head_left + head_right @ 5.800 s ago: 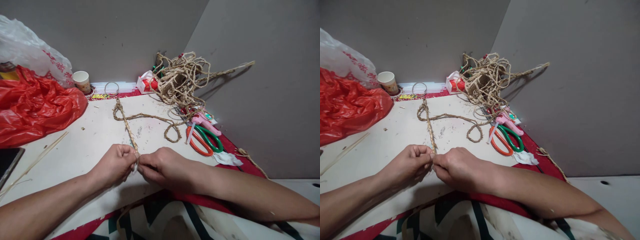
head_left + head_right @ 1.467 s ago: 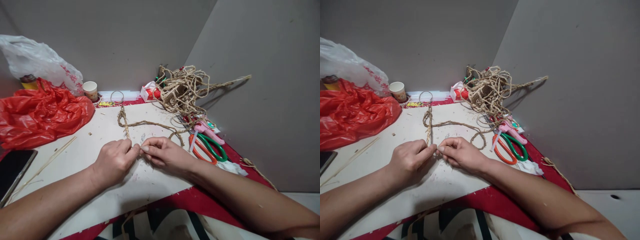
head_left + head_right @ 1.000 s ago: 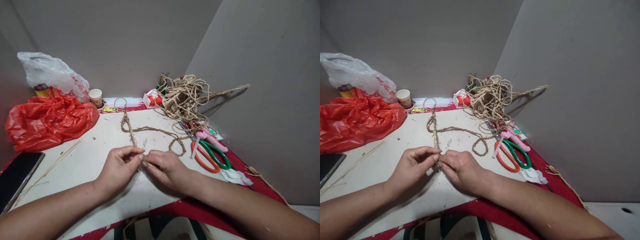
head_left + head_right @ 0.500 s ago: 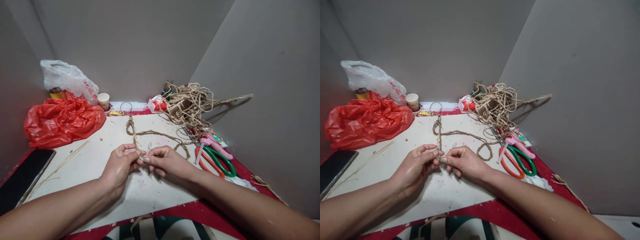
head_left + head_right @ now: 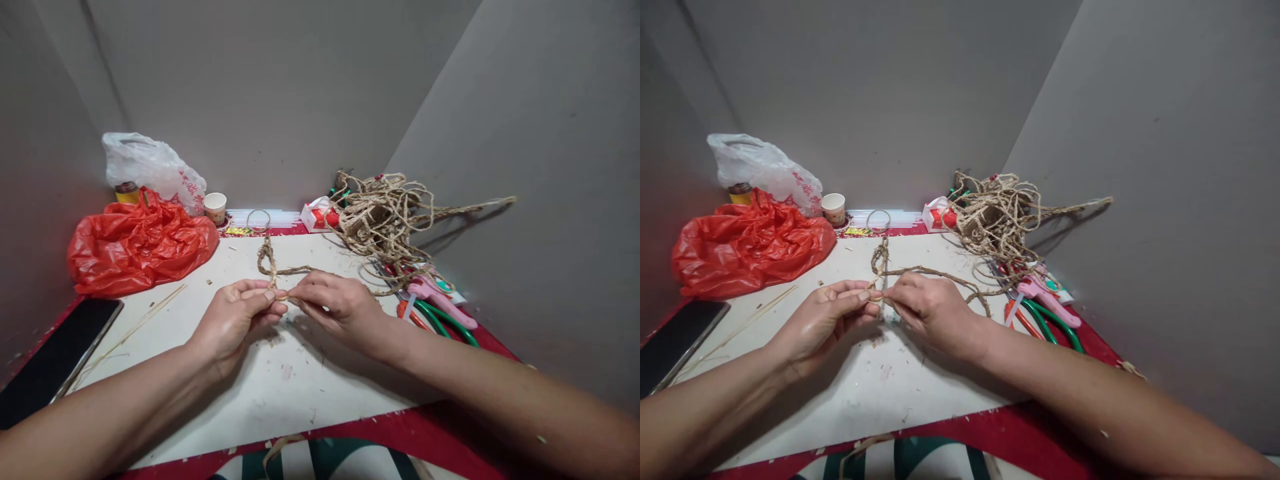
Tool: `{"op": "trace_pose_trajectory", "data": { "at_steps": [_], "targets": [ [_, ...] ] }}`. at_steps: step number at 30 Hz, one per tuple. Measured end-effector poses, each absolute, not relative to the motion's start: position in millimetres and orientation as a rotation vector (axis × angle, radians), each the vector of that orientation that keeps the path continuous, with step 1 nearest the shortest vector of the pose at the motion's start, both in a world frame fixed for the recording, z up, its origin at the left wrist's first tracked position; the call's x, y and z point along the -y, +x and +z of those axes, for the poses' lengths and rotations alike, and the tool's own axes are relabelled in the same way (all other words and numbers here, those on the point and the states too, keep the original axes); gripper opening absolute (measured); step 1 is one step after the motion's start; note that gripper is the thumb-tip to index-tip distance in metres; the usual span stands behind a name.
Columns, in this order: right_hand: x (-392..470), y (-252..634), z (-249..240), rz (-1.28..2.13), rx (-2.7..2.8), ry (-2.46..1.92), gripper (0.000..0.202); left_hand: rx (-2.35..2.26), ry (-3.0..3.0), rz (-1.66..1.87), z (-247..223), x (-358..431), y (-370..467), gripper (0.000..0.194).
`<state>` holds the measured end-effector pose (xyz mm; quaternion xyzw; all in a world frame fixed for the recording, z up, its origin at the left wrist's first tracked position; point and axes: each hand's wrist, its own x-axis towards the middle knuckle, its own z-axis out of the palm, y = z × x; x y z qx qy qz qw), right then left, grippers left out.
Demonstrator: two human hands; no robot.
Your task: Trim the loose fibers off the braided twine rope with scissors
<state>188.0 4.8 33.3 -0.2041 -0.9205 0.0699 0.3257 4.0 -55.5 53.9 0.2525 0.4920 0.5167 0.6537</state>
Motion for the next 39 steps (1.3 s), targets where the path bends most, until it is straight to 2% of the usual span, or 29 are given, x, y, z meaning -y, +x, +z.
{"op": "trace_pose_trajectory", "data": {
  "at_steps": [2,10,17,24,29,39],
  "targets": [
    [-3.8,186.8,32.2,0.173,2.439,-0.522,0.021,-1.111,0.58,1.124,53.3,55.1,-0.5,0.008],
    [-5.5,172.5,39.6,0.069,2.454,-0.43,0.016,-1.236,0.8,1.173,48.4,54.5,-9.2,0.01],
    [-39.3,156.8,35.4,0.439,2.542,-0.219,0.016,-1.379,1.529,1.392,35.2,47.8,-17.3,0.003],
    [-50.1,141.8,31.9,0.952,2.328,-0.419,0.018,-1.572,2.386,1.605,15.0,34.2,-31.1,0.009],
    [-52.7,130.3,26.8,1.243,2.12,-0.48,0.024,-1.575,2.532,1.663,8.6,24.2,-39.7,0.011],
    [-51.0,115.0,15.2,1.548,1.719,-0.547,0.033,-1.364,2.595,1.663,-0.8,14.2,-49.4,0.018]
  ]
}}
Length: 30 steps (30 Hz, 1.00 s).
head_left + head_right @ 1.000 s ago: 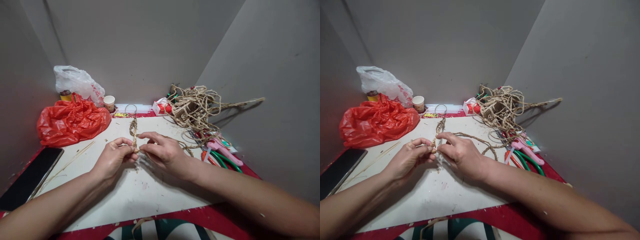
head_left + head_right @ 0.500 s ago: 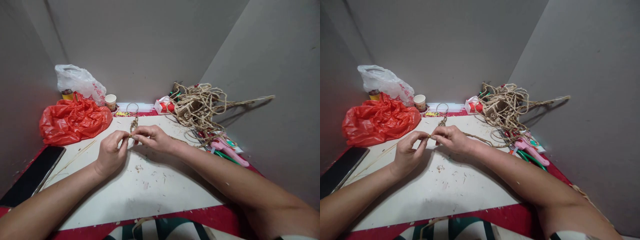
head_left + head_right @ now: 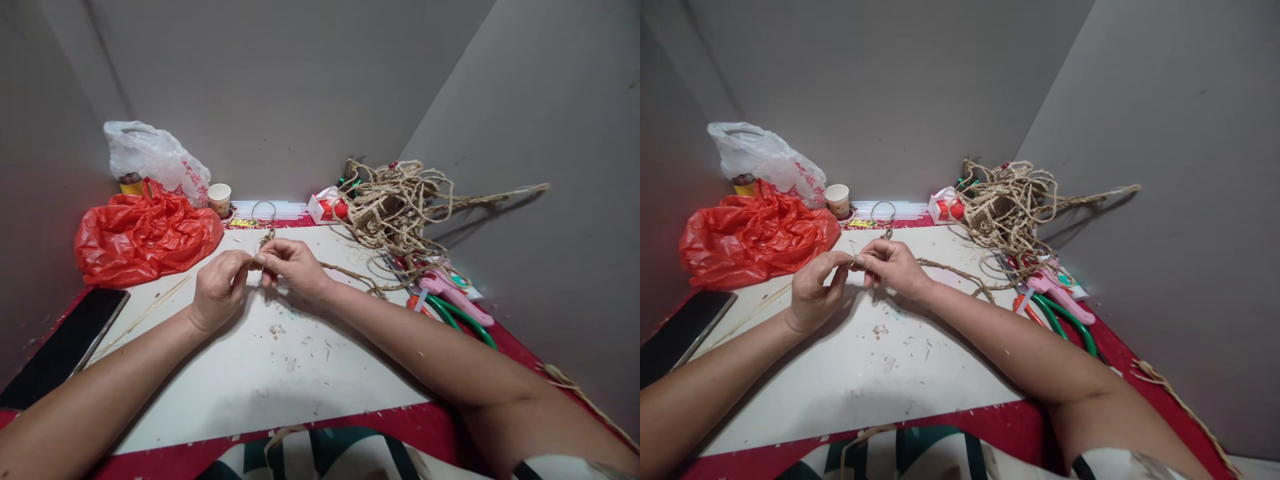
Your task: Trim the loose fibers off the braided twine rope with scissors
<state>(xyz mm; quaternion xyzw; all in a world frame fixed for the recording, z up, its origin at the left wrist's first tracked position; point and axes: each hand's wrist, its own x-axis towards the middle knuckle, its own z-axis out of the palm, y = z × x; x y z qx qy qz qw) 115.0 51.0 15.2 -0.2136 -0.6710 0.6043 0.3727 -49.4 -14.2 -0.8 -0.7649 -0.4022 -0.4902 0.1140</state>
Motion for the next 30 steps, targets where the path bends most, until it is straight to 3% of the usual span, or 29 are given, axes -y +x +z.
{"op": "trace_pose_trajectory", "data": {
  "at_steps": [9,18,22,26,30],
  "targets": [
    [-50.2,109.5,7.0,1.874,1.34,-0.637,0.038,1.167,-2.268,-1.427,-5.5,11.9,-50.1,0.016],
    [-42.2,117.5,14.7,1.596,1.578,-0.712,0.019,1.037,-2.31,-1.367,-3.7,11.8,-49.8,0.025],
    [-41.5,121.2,21.9,1.662,1.653,-0.804,0.01,1.058,-2.266,-1.286,-7.6,15.1,-48.1,0.03],
    [-44.4,124.6,23.1,1.777,1.695,-0.813,0.01,1.06,-2.308,-1.24,-11.4,16.2,-46.5,0.033],
    [-45.3,128.8,24.2,1.6,1.94,-0.747,0.013,1.084,-2.39,-1.255,-11.6,15.2,-45.0,0.033]
  ]
}}
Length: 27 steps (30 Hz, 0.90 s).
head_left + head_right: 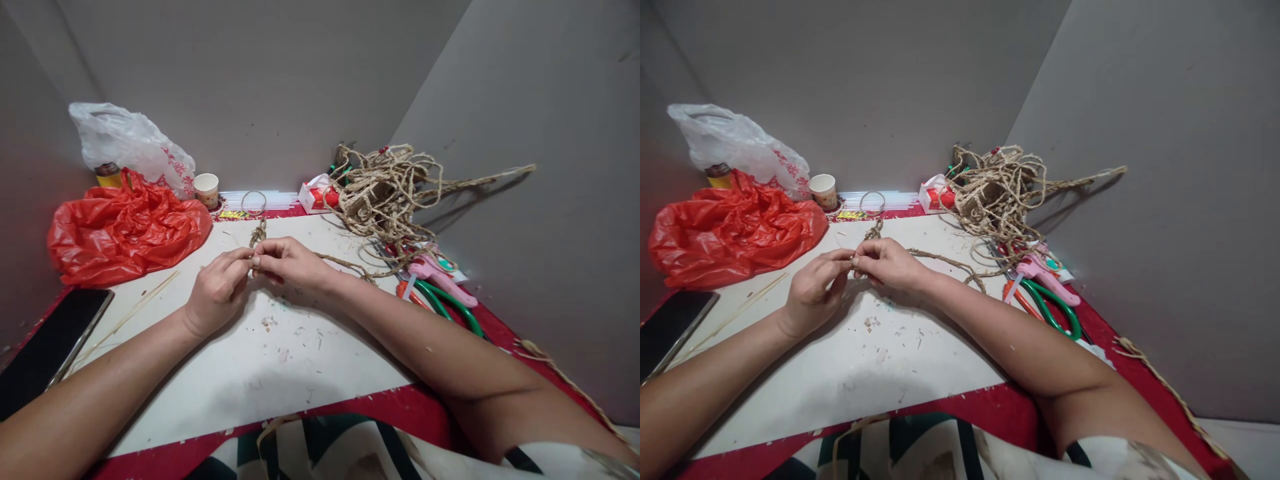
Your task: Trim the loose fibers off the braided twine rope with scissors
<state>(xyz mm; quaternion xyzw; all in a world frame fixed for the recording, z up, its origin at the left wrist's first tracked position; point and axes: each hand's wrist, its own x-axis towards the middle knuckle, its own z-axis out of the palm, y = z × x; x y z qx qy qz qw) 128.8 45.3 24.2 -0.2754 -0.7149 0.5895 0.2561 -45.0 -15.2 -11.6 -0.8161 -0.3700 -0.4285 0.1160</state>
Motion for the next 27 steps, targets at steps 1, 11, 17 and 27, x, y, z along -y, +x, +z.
{"op": "trace_pose_trajectory", "data": {
  "at_steps": [1,11,17,27],
  "targets": [
    [-44.9,129.6,24.8,1.507,2.015,-0.733,0.014,1.097,-2.407,-1.268,-11.0,15.1,-44.5,0.033],
    [-37.5,130.3,24.2,0.8,2.294,-0.6,0.015,1.253,-2.269,-1.369,-0.9,19.7,-36.5,0.02],
    [-36.9,128.5,15.7,0.674,2.292,-0.672,0.007,1.597,-2.262,-1.599,0.3,22.6,-31.4,0.011],
    [-40.6,130.0,7.2,0.405,2.403,-0.61,0.009,2.301,-2.233,-2.273,11.5,21.5,-25.3,0.009]
  ]
}}
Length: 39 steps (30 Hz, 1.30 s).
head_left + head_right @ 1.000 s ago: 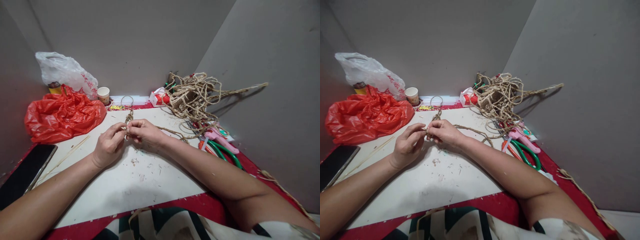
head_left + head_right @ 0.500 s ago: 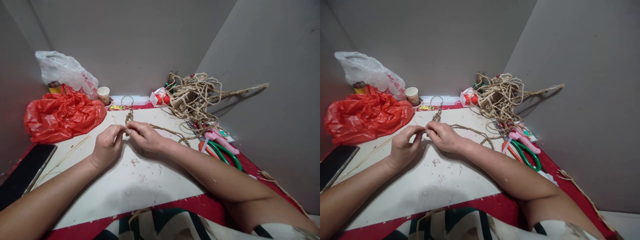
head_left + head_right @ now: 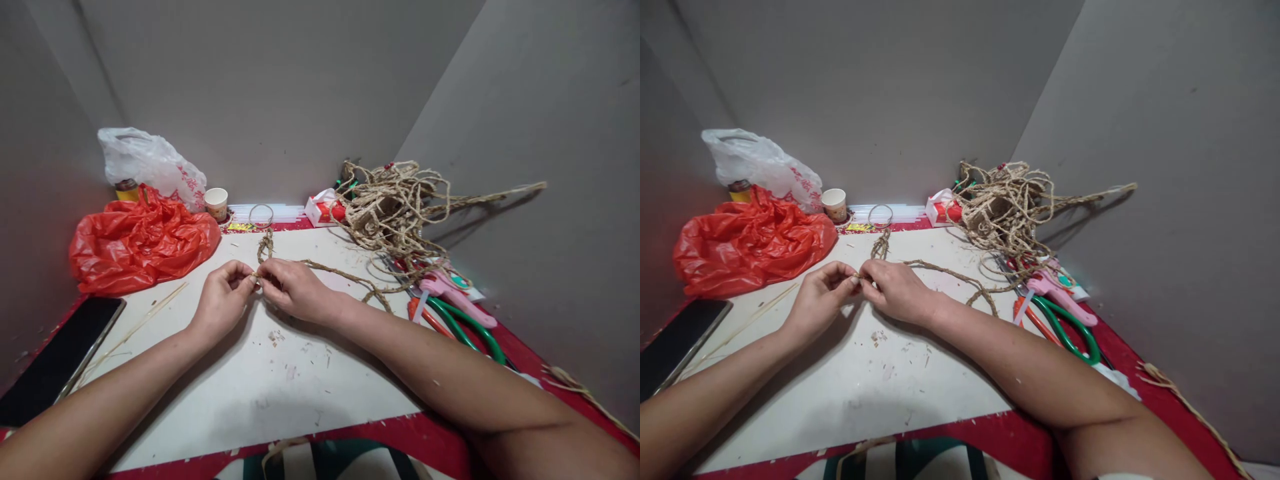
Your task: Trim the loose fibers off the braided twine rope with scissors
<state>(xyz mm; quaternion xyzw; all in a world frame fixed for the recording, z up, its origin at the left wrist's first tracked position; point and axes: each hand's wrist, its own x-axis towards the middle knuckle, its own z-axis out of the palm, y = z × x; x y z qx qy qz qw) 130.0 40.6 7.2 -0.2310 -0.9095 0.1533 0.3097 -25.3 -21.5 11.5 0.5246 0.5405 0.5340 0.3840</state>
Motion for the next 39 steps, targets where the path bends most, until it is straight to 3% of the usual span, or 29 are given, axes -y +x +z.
{"op": "trace_pose_trajectory", "data": {
  "at_steps": [12,26,39],
  "targets": [
    [-40.2,128.4,3.5,0.458,2.346,-0.642,0.004,-1.151,0.858,1.258,26.9,23.7,-28.4,0.018],
    [-37.4,128.6,4.4,0.473,2.304,-0.602,0.006,-1.232,0.727,1.246,26.3,25.5,-27.9,0.005],
    [-32.8,127.4,16.2,0.889,2.112,-0.573,0.01,-1.028,0.684,1.084,35.3,21.9,-39.5,0.008]
  ]
}}
